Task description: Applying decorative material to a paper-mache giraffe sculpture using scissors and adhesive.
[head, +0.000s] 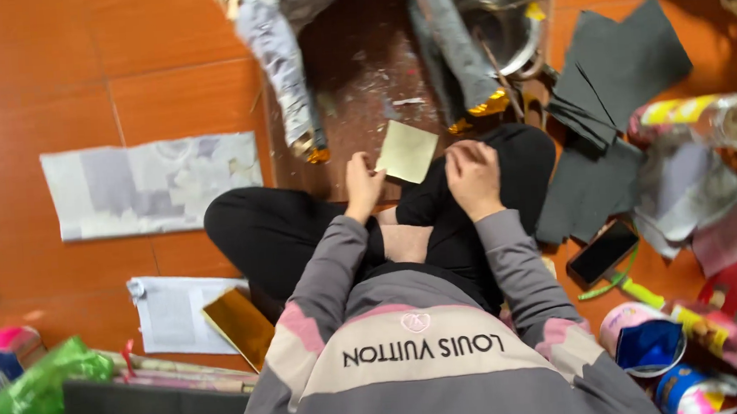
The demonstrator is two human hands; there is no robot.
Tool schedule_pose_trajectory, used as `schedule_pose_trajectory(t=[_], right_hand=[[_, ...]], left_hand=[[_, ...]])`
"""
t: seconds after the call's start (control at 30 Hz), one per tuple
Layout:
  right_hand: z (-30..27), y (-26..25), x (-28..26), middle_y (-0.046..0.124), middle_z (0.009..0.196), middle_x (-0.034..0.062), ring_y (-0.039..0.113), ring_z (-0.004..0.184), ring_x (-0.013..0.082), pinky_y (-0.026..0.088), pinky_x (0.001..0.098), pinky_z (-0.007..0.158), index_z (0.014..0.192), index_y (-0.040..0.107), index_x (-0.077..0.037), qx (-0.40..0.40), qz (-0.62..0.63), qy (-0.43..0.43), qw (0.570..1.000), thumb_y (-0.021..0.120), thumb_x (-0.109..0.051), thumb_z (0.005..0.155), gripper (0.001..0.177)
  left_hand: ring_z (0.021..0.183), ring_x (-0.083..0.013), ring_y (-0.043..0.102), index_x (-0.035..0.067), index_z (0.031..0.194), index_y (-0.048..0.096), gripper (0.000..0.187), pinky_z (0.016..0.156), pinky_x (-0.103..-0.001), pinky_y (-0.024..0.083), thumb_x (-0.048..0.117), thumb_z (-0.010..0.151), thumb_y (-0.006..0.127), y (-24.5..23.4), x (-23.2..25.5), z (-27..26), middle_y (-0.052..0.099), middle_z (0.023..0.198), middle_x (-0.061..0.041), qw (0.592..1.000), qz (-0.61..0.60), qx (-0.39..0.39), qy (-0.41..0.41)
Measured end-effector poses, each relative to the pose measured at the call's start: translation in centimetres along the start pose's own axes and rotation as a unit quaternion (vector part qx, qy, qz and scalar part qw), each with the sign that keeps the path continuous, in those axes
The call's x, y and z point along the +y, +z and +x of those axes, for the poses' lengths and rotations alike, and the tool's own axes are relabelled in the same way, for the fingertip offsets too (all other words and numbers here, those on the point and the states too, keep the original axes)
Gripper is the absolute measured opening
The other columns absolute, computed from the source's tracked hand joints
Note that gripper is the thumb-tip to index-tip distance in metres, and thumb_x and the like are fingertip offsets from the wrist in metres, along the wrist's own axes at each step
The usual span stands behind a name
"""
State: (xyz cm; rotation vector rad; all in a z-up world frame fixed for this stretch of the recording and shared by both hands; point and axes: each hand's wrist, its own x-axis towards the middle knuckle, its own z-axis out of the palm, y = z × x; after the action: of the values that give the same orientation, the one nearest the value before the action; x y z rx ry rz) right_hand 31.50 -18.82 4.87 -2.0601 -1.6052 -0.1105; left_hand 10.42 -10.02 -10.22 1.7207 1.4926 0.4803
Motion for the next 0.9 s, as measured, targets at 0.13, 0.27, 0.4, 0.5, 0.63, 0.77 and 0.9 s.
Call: schedule_pose_trajectory(t=[0.13,0.27,0.4,0.5,0.63,0.77,0.9], right_hand=[[-1.4,7.3,-0.5,0.063,0.102,0.0114,0.061,0.101,0.0328,0.05,0.0398,0.085,0.102,0.067,-0.007,-0.144,0.203,0.113,0.962,0.058,-0.011,0.092,0.014],[-0.2,7.1,-2.3,0.056,0.115,0.0152,0.057,0.111,0.0385,0.05,0.0481,0.093,0.122,0.058,-0.006,-0.252,0.13,0.08,0.956,0.057,-0.013,0.094,0.029],[3.2,2.9,-5.9,0.035,0.142,0.0312,0.033,0.135,0.0504,0.03,0.0615,0.111,0.15,0.027,-0.002,-0.291,0.207,0.155,0.921,0.067,-0.016,0.09,0.073],[4.4,2.5,-7.2,0.04,0.144,0.0314,0.042,0.131,0.0482,0.037,0.0577,0.108,0.156,0.012,-0.024,-0.418,0.229,0.26,0.84,0.068,-0.034,0.092,0.086],[1.0,9.8,-7.1,0.067,0.113,0.0161,0.062,0.104,0.023,0.054,0.0386,0.085,0.132,0.056,-0.007,-0.363,0.439,0.302,0.765,0.081,-0.021,0.083,0.056],[2.9,10.1,-11.9,0.064,0.073,0.0061,0.063,0.055,0.0142,0.045,0.0191,0.039,0.104,0.067,-0.003,-0.347,0.519,0.387,0.679,0.081,-0.021,0.082,0.032],[5.0,10.4,-14.7,0.064,0.065,0.0127,0.064,0.041,0.0183,0.039,0.0178,0.025,0.097,0.064,0.002,-0.308,0.569,0.418,0.638,0.08,-0.012,0.081,0.027]], left_hand=[[0.095,-0.045,0.066,0.006,0.125,0.044,0.058,0.083,-0.052,0.054,0.014,0.077,0.077,-0.9,2.6,0.1,0.057,0.104,-0.022,0.996,0.05,-0.06,-0.031],[0.088,-0.0338,0.068,0.016,0.094,0.055,0.018,0.08,-0.045,0.055,0.017,0.081,0.067,1.6,-0.2,0.8,0.061,0.085,-0.009,0.988,0.12,-0.091,-0.027],[0.086,-0.0183,0.069,0.029,0.079,0.066,0.016,0.078,-0.035,0.056,0.029,0.068,0.077,0.3,-1.5,1.1,0.063,0.08,0.006,0.992,0.011,-0.127,-0.021],[0.089,-0.0179,0.07,0.019,0.091,0.072,0.022,0.077,-0.031,0.055,0.02,0.071,0.08,-3.3,-1.2,0.2,0.072,0.092,-0.004,0.959,-0.215,-0.143,-0.121],[0.075,-0.0208,0.068,0.012,0.1,0.065,0.022,0.063,-0.035,0.058,0.023,0.082,0.07,-8.9,-0.4,-0.2,0.071,0.084,-0.014,0.93,-0.299,-0.087,-0.194],[0.091,-0.0263,0.063,0.002,0.117,0.054,0.04,0.077,-0.041,0.056,0.018,0.086,0.072,-13.5,1.5,0.1,0.061,0.1,-0.018,0.857,-0.45,0.079,-0.239],[0.105,-0.033,0.066,0.007,0.128,0.054,0.048,0.088,-0.052,0.056,0.018,0.088,0.078,-15.5,1.0,0.8,0.065,0.117,-0.019,0.704,-0.659,-0.009,-0.264]])
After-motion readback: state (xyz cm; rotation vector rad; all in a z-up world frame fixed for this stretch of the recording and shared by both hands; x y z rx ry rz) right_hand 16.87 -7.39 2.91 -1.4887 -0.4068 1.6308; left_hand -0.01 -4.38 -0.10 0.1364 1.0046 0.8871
